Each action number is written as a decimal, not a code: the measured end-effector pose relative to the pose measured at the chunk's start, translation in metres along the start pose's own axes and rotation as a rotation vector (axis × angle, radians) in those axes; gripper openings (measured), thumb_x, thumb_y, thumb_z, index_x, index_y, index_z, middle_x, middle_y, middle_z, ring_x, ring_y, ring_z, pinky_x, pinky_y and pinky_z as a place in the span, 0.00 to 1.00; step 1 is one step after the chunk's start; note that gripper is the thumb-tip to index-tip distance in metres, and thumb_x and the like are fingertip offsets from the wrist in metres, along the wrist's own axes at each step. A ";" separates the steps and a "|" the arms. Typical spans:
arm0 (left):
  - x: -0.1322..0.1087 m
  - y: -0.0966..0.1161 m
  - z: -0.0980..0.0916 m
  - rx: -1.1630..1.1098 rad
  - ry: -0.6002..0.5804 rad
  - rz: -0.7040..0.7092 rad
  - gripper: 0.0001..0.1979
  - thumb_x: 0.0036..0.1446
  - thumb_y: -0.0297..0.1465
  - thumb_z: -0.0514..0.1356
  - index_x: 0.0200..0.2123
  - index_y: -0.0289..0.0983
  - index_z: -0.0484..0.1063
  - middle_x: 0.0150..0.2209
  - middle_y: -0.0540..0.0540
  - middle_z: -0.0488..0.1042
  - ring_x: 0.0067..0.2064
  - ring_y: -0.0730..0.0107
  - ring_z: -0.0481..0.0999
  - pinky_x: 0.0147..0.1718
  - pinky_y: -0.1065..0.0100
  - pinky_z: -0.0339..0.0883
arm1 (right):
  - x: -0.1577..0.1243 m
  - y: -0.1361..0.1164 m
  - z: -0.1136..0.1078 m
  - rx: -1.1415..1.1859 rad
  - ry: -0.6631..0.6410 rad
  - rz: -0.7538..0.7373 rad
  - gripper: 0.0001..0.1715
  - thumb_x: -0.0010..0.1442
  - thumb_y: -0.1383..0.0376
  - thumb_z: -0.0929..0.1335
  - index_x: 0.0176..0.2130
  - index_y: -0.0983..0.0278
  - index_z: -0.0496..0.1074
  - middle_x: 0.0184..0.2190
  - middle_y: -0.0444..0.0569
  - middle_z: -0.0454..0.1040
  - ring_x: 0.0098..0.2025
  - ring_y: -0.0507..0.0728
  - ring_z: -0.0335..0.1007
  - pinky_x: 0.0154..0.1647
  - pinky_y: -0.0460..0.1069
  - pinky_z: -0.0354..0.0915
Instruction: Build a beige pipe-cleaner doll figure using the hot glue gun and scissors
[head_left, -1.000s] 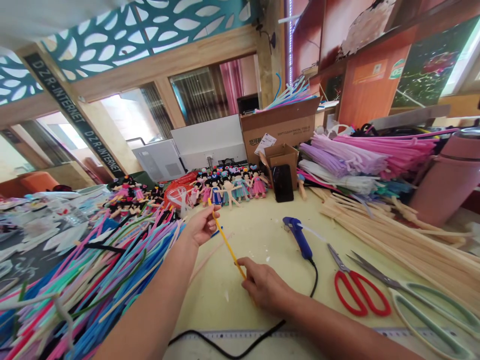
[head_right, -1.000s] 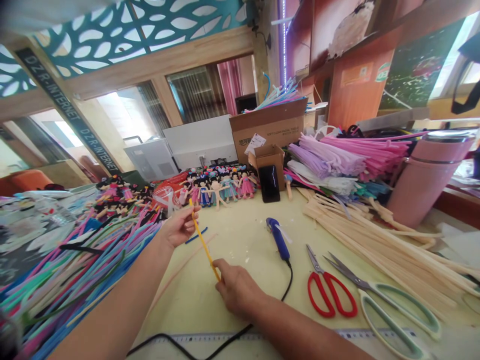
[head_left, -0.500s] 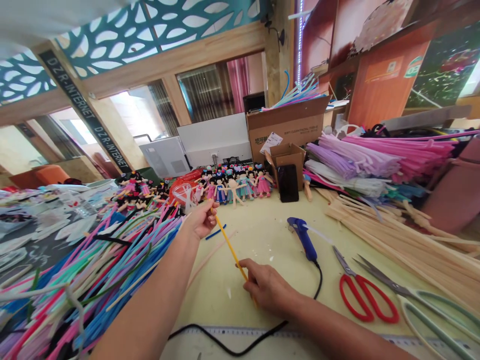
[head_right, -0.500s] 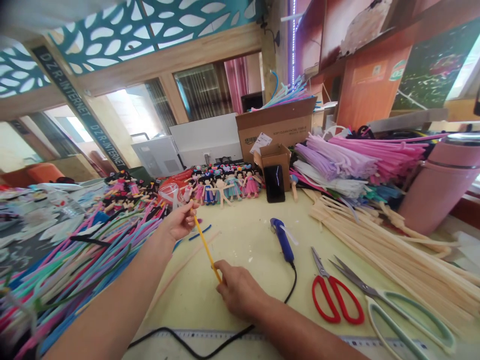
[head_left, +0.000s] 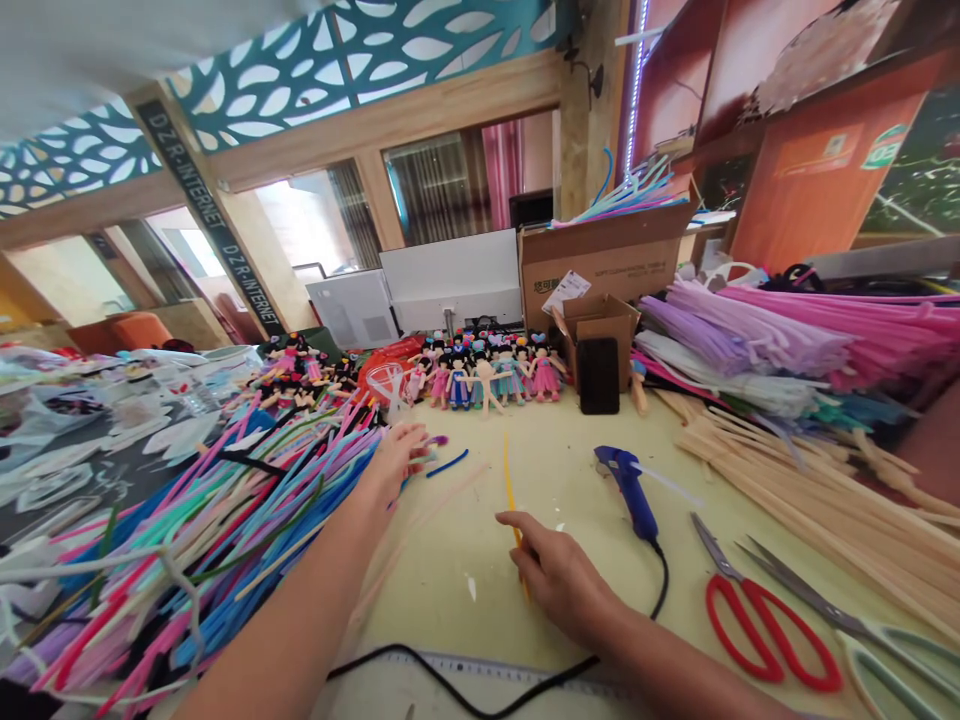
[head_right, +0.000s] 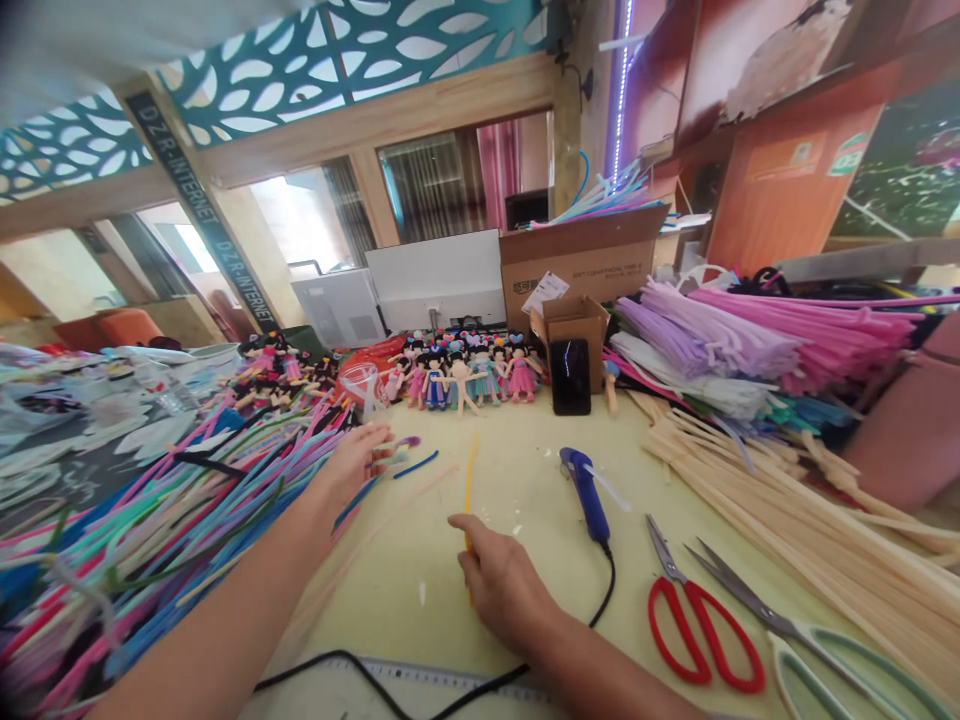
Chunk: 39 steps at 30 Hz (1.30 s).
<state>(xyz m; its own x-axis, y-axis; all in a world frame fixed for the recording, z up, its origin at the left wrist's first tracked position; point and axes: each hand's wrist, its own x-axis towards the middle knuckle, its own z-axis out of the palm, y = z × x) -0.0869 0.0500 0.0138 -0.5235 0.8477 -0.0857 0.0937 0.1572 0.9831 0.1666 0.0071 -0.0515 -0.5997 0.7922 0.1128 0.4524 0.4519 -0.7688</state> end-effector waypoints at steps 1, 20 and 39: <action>-0.004 -0.007 -0.004 0.077 -0.020 0.009 0.08 0.53 0.35 0.62 0.34 0.38 0.70 0.34 0.47 0.75 0.30 0.72 0.74 0.23 0.75 0.62 | 0.000 0.000 0.000 0.004 0.008 0.004 0.25 0.62 0.70 0.61 0.57 0.62 0.69 0.29 0.46 0.74 0.34 0.56 0.71 0.40 0.48 0.62; -0.048 -0.032 -0.021 0.964 -0.306 0.336 0.05 0.52 0.31 0.57 0.31 0.39 0.72 0.34 0.45 0.77 0.38 0.61 0.75 0.36 0.66 0.62 | -0.002 -0.005 -0.004 -0.140 -0.193 0.048 0.23 0.54 0.73 0.65 0.50 0.63 0.73 0.30 0.45 0.76 0.33 0.55 0.69 0.38 0.47 0.58; -0.058 -0.023 0.004 0.753 -0.323 0.297 0.03 0.50 0.31 0.61 0.26 0.39 0.72 0.26 0.50 0.74 0.30 0.66 0.71 0.29 0.69 0.60 | 0.003 0.003 -0.005 -0.138 -0.120 0.020 0.22 0.54 0.74 0.65 0.49 0.62 0.68 0.29 0.43 0.71 0.32 0.54 0.66 0.35 0.47 0.55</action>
<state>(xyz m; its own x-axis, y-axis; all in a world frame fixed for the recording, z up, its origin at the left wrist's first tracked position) -0.0556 -0.0010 -0.0041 -0.1330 0.9911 0.0035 0.7834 0.1030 0.6130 0.1691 0.0125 -0.0503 -0.6602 0.7509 0.0159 0.5468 0.4950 -0.6752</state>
